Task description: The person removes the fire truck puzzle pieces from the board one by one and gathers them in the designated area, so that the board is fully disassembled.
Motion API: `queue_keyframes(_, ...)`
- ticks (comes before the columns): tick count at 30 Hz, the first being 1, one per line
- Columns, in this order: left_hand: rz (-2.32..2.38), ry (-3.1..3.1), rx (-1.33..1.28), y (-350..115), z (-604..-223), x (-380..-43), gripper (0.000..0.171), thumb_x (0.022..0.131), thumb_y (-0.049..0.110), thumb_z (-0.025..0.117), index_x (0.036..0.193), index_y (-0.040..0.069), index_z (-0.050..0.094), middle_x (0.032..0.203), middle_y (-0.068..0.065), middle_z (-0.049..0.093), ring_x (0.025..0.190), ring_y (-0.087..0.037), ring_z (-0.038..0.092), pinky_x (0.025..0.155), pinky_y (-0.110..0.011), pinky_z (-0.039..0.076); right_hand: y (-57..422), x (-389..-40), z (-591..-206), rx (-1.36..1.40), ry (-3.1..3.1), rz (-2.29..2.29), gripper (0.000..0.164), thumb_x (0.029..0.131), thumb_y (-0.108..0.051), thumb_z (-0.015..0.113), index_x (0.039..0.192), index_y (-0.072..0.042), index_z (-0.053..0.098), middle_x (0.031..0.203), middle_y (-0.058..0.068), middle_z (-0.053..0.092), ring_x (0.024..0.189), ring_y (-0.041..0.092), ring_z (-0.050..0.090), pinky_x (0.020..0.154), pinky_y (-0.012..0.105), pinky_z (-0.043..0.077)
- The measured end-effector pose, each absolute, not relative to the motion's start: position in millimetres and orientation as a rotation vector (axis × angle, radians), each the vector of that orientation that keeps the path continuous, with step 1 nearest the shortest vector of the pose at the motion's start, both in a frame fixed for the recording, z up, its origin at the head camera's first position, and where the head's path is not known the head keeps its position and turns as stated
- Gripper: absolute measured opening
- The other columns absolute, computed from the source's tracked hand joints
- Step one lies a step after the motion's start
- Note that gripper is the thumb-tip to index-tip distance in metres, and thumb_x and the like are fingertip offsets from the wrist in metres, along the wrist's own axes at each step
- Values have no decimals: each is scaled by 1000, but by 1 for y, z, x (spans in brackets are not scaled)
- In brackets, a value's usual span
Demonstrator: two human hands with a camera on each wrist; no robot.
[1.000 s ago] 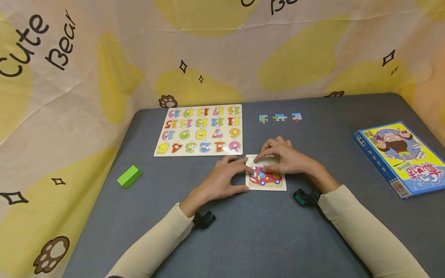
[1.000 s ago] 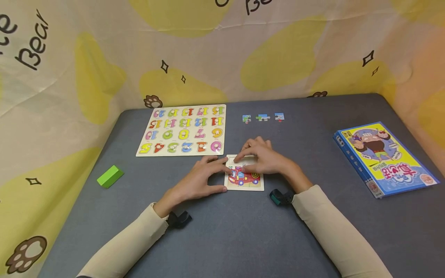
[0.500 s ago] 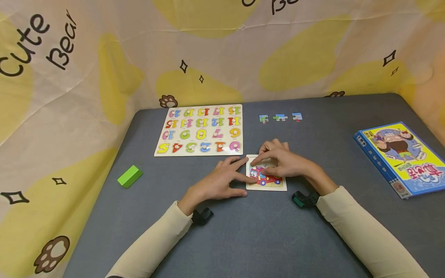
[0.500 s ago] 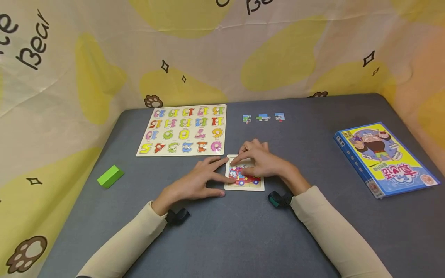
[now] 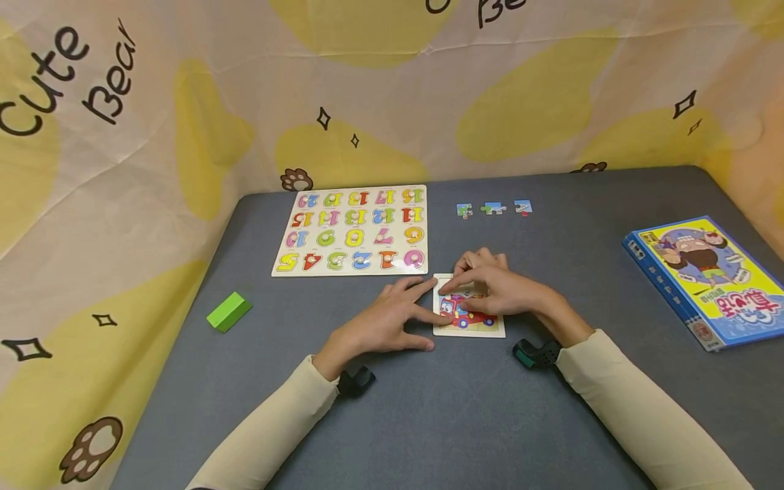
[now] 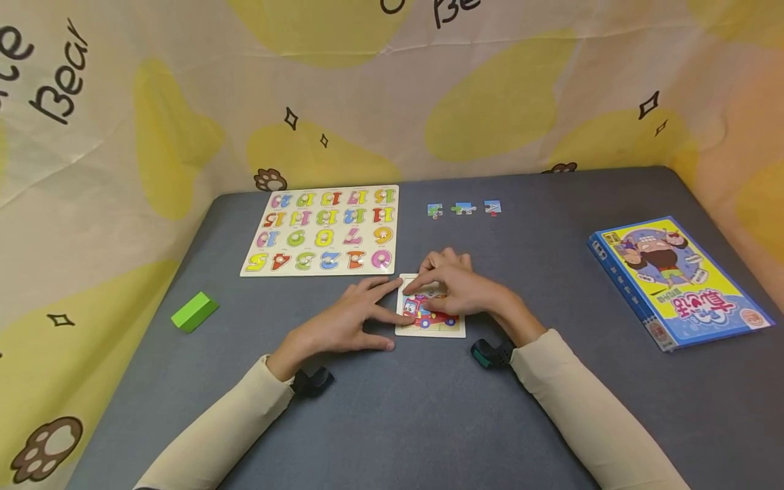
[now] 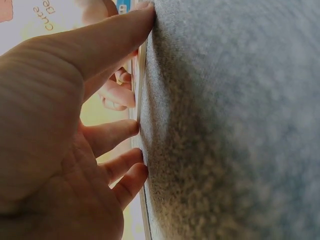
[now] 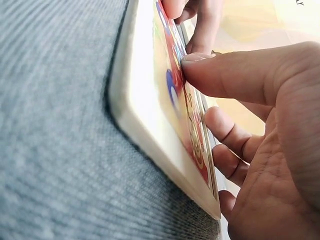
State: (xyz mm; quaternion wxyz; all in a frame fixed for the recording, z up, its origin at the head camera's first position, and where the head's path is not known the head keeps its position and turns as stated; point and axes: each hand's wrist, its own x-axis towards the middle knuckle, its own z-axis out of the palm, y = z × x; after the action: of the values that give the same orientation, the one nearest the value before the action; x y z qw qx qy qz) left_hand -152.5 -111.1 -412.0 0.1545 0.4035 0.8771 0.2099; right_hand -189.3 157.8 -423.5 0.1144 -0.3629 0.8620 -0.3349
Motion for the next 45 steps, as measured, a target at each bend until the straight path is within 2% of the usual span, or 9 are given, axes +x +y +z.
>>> queue_keyframes(14, 594, 2512, 1156, -112, -411, -151, 62, 80, 47, 85, 137, 38, 65, 171, -5, 23, 156, -32, 19, 119, -61, 23, 157, -189, -423, -1041, 2494, -1021, 37, 86, -9, 74, 120, -25, 77, 104, -2, 53, 96, 20, 32, 82, 45, 13)
queue_keyframes(24, 580, 2520, 1165, -112, -410, -151, 61, 80, 47, 85, 137, 39, 65, 171, -4, 23, 156, -31, 19, 118, -60, 24, 156, -189, -420, -1042, 2507, -1016, 37, 84, -7, 74, 118, -24, 78, 105, -2, 55, 97, 21, 33, 82, 45, 14)
queue_keyframes(33, 585, 2521, 1161, -112, -411, -151, 61, 80, 48, 85, 137, 39, 64, 171, -4, 23, 156, -31, 19, 118, -61, 24, 154, -188, -417, -1053, 2495, -983, 36, 87, -7, 74, 119, -23, 76, 112, -7, 66, 93, 16, 36, 81, 41, 19)
queue_keyframes(45, 572, 2523, 1169, -110, -410, -151, 60, 80, 47, 85, 136, 39, 65, 170, -5, 25, 155, -31, 20, 116, -60, 26, 153, -186, -419, -1083, 2529, -937, 38, 83, -11, 77, 119, -22, 75, 103, -10, 64, 87, 16, 36, 78, 39, 19)
